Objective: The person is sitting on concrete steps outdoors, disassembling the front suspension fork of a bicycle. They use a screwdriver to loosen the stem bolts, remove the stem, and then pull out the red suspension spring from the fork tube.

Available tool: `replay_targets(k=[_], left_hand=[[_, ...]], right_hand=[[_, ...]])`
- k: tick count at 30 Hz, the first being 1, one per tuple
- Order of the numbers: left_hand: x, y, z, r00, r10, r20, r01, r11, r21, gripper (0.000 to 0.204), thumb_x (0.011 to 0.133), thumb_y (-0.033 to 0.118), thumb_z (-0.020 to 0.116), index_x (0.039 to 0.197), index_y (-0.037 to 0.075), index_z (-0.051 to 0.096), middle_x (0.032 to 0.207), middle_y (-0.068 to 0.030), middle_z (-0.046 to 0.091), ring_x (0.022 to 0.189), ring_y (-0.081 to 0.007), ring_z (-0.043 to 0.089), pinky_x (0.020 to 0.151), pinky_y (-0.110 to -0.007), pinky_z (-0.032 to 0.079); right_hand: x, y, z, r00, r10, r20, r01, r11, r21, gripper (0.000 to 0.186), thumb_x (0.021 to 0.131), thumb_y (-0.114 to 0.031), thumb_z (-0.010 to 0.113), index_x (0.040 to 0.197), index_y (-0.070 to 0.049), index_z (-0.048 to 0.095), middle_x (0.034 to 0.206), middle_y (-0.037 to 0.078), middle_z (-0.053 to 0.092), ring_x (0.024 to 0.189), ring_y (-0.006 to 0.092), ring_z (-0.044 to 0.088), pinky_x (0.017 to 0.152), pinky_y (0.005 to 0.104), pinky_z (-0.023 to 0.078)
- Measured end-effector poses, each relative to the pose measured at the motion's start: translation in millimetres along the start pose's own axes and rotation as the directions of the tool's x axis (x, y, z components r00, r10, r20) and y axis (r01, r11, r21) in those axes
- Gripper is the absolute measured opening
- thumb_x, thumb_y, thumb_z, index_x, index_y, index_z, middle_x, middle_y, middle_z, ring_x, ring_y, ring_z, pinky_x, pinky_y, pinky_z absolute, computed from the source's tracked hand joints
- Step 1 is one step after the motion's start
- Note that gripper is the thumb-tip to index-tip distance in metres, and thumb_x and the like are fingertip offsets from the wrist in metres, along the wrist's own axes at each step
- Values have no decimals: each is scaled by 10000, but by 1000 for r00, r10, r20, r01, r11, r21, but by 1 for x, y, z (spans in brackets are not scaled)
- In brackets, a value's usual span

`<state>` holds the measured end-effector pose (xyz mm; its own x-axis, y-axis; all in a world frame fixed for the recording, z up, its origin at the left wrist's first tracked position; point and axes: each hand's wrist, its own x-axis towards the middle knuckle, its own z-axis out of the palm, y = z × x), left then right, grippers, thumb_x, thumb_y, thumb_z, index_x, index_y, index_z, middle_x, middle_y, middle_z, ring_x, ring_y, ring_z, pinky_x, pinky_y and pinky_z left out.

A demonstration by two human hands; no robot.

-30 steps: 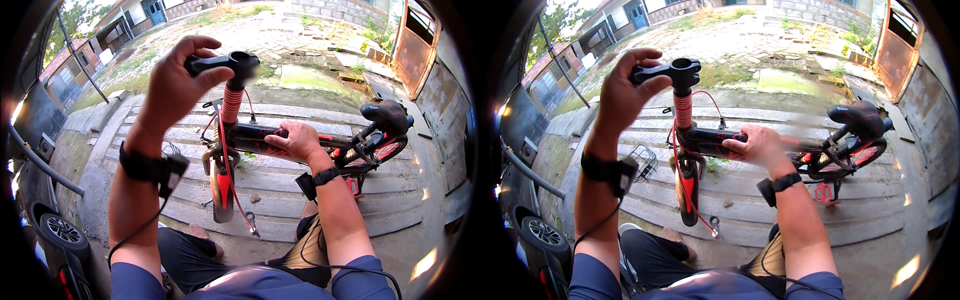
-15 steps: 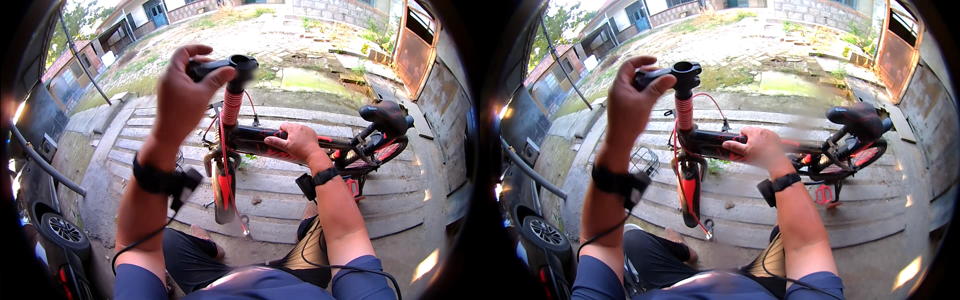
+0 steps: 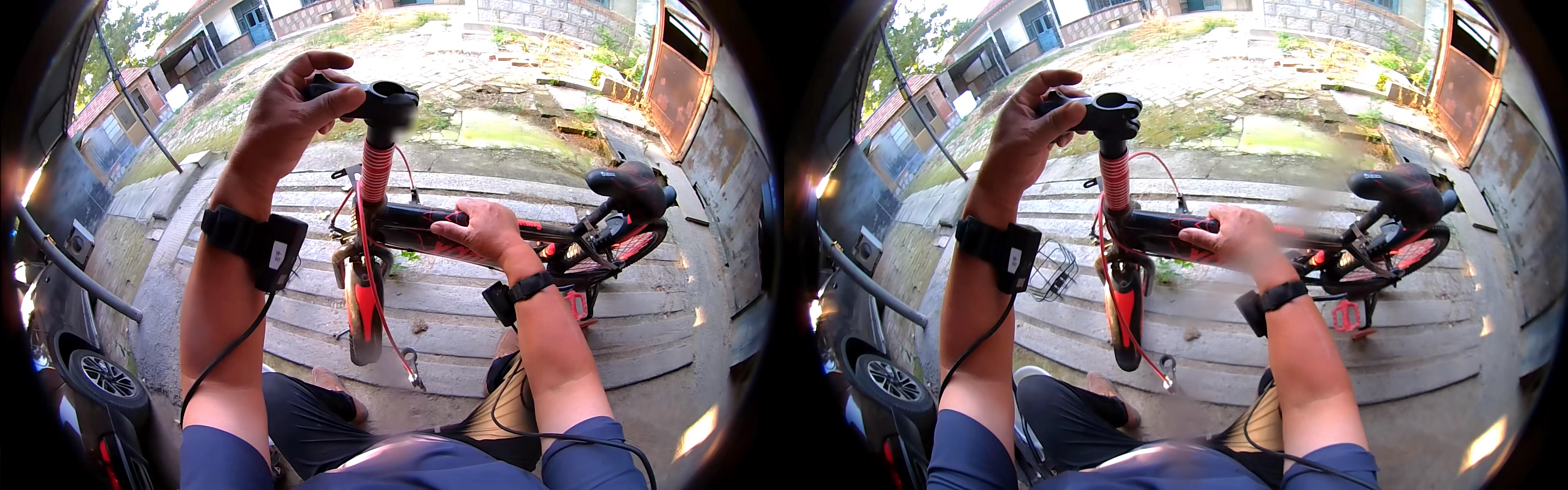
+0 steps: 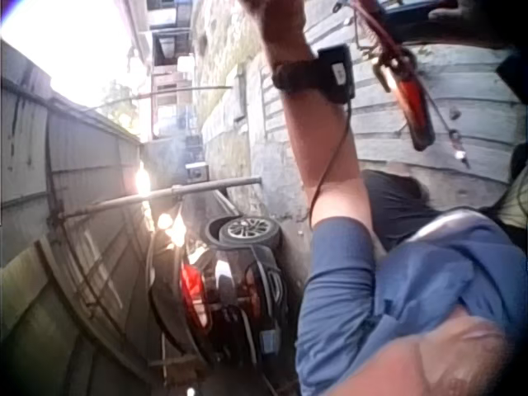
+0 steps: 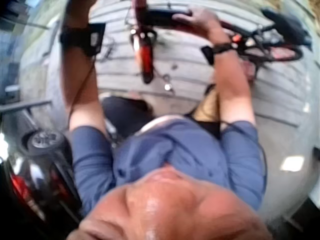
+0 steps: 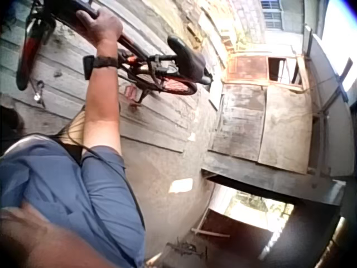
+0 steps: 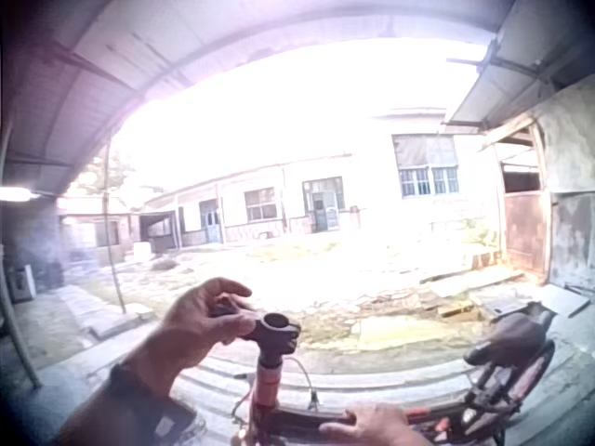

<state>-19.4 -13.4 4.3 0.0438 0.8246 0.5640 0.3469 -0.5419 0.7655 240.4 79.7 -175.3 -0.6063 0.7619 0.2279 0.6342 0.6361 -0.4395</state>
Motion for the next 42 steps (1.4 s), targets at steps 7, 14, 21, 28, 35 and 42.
replay_targets(k=[7,14,21,28,35,42], left_hand=[[-22,36,47,876,440,-199,-221,732,645,408,833,296,819,1134,71,659,967,-18,675,823,-55,614,704,-196,508],[3,73,36,851,376,-365,-135,830,541,382,841,251,812,1129,48,666,859,-35,712,729,-63,661,562,-170,439],[-2,62,-7,783,349,-515,-301,937,177,328,863,237,790,1098,43,670,854,-42,711,741,-107,680,528,-202,433],[0,64,-18,721,332,-609,-312,939,143,327,863,251,789,1093,42,686,856,-38,712,761,-128,692,549,-216,471],[1,77,-5,663,379,-645,-305,924,229,342,861,267,787,1099,41,690,902,-34,721,780,-136,702,581,-211,487],[0,78,-6,640,347,-685,-294,935,198,353,862,272,785,1101,35,678,928,-42,717,784,-144,698,614,-206,497]], right_hand=[[1,6,3,1000,-5,-18,5,999,-39,719,767,-818,539,865,-119,676,859,127,681,864,350,662,714,458,500],[-2,-2,-2,1000,5,-9,-5,1000,-6,690,778,-750,602,875,-72,683,856,169,690,855,363,674,744,455,512],[-2,-2,-3,1000,0,-1,0,1000,0,699,787,-751,589,906,-70,689,870,172,695,868,367,675,747,457,516],[-3,-1,-2,1000,-11,1,11,1000,-24,710,796,-761,573,928,-73,688,877,176,696,878,374,675,755,463,519],[-2,-1,-4,1000,-5,11,5,1000,-30,715,798,-764,568,928,-72,690,881,175,696,879,370,676,760,460,521],[-2,2,0,1000,-18,1,18,1000,-17,708,799,-757,575,924,-69,690,878,174,695,879,369,676,762,460,519]])
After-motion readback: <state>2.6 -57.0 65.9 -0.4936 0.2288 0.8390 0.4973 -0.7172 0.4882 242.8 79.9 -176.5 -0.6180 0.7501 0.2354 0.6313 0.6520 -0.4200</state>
